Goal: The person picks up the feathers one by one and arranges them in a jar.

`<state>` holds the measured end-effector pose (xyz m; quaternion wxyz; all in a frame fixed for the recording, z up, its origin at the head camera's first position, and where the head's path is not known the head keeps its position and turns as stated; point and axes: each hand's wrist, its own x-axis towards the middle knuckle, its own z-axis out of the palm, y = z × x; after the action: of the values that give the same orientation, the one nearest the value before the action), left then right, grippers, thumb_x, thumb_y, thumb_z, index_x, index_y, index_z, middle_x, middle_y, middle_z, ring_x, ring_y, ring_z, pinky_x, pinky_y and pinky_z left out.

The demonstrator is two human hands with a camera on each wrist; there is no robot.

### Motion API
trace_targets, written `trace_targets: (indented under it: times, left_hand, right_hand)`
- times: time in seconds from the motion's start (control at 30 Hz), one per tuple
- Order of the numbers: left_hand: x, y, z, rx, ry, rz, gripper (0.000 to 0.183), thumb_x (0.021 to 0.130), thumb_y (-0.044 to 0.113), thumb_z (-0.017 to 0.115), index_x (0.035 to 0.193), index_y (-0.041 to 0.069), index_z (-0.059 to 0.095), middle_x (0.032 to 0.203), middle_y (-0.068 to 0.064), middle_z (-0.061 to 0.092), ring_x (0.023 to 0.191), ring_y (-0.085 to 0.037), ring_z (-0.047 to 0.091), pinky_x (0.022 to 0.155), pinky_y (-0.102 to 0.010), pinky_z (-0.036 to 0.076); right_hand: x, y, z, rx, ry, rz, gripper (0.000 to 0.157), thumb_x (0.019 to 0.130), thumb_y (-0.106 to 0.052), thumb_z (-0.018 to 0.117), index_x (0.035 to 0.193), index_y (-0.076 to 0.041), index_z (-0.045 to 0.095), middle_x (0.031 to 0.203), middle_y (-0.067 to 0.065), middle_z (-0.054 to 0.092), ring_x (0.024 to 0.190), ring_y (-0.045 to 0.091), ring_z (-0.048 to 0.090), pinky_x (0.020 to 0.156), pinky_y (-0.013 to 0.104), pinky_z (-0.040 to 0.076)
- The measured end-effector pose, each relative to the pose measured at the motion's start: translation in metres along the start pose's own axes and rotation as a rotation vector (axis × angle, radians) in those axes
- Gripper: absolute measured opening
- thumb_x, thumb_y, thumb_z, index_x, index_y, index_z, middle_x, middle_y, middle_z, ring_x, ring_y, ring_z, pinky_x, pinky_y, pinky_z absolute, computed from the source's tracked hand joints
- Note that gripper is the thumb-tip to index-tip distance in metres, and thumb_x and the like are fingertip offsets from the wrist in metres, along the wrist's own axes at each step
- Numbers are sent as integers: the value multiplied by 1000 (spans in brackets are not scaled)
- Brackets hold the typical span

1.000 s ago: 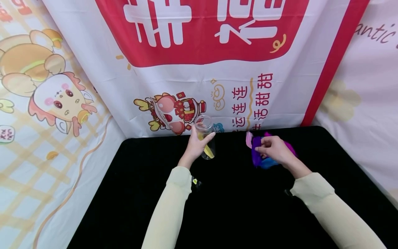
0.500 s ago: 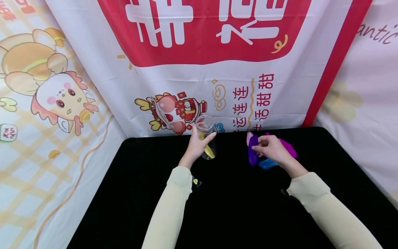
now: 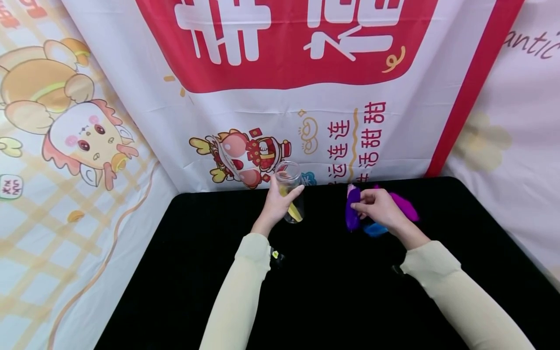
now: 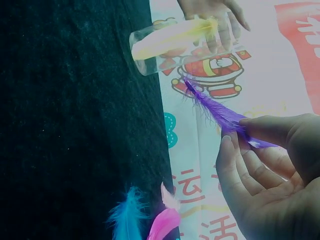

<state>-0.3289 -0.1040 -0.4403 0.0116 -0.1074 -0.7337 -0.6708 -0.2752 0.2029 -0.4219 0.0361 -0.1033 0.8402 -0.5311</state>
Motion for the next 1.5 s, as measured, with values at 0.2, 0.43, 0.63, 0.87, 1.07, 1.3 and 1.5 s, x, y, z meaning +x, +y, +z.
trace_targets:
  times: [0.2, 0.43, 0.63, 0.87, 1.07, 1.3, 1.5]
  left_hand:
    - [-1, -1, 1, 4, 17, 20, 66, 95, 32, 76, 142, 16, 34, 142, -10, 48, 132, -26, 49, 115, -52, 38]
    - [-1, -2, 0, -25, -6, -3, 68, 98, 25, 72, 148, 10, 29, 145, -12, 46, 138, -34, 45, 115, -51, 37]
    - [-1, -1, 0, -33, -17, -4, 68, 96, 32, 74, 145, 14, 31, 145, -12, 46, 136, -29, 46, 117, -54, 34]
    - [-1, -1, 0, -25, 2, -9, 62, 97, 26, 73, 143, 16, 32, 143, -12, 47, 134, -27, 47, 117, -54, 34]
    - [-2, 0, 1, -9, 5, 0, 63, 96, 28, 74, 143, 15, 33, 143, -12, 47, 135, -28, 47, 117, -54, 33]
    - [0, 1, -2, -5, -16, -17, 78, 93, 41, 76, 148, 11, 30, 145, -10, 47, 137, -26, 45, 118, -50, 34]
    - [1, 0, -2, 4, -22, -17, 77, 95, 37, 74, 150, 9, 28, 146, -10, 45, 137, -25, 45, 117, -47, 35]
  right_hand:
    - [5, -2, 1, 15, 11, -7, 16, 95, -3, 71, 101, 10, 65, 82, 18, 73, 67, 20, 68, 68, 40, 61]
    - [9, -5, 3, 33, 16, 11, 16, 95, -1, 70, 100, 12, 63, 82, 20, 72, 68, 24, 68, 64, 32, 60]
    - [10, -12, 5, 17, 43, -16, 16, 94, -4, 72, 98, 10, 64, 80, 19, 72, 68, 25, 68, 63, 30, 59]
    - [12, -21, 5, -18, 73, -23, 17, 94, -9, 74, 94, 5, 65, 74, 12, 71, 67, 22, 68, 64, 30, 59]
    - [15, -28, 3, 7, 71, -24, 17, 95, -8, 72, 94, 7, 65, 79, 22, 70, 65, 23, 69, 64, 30, 58]
    - [17, -34, 3, 15, 71, -19, 18, 96, -10, 73, 96, 7, 67, 81, 19, 72, 64, 15, 69, 67, 29, 57]
    - [19, -41, 2, 16, 77, -21, 21, 96, -15, 74, 103, 4, 72, 87, 17, 74, 68, 13, 69, 66, 27, 56]
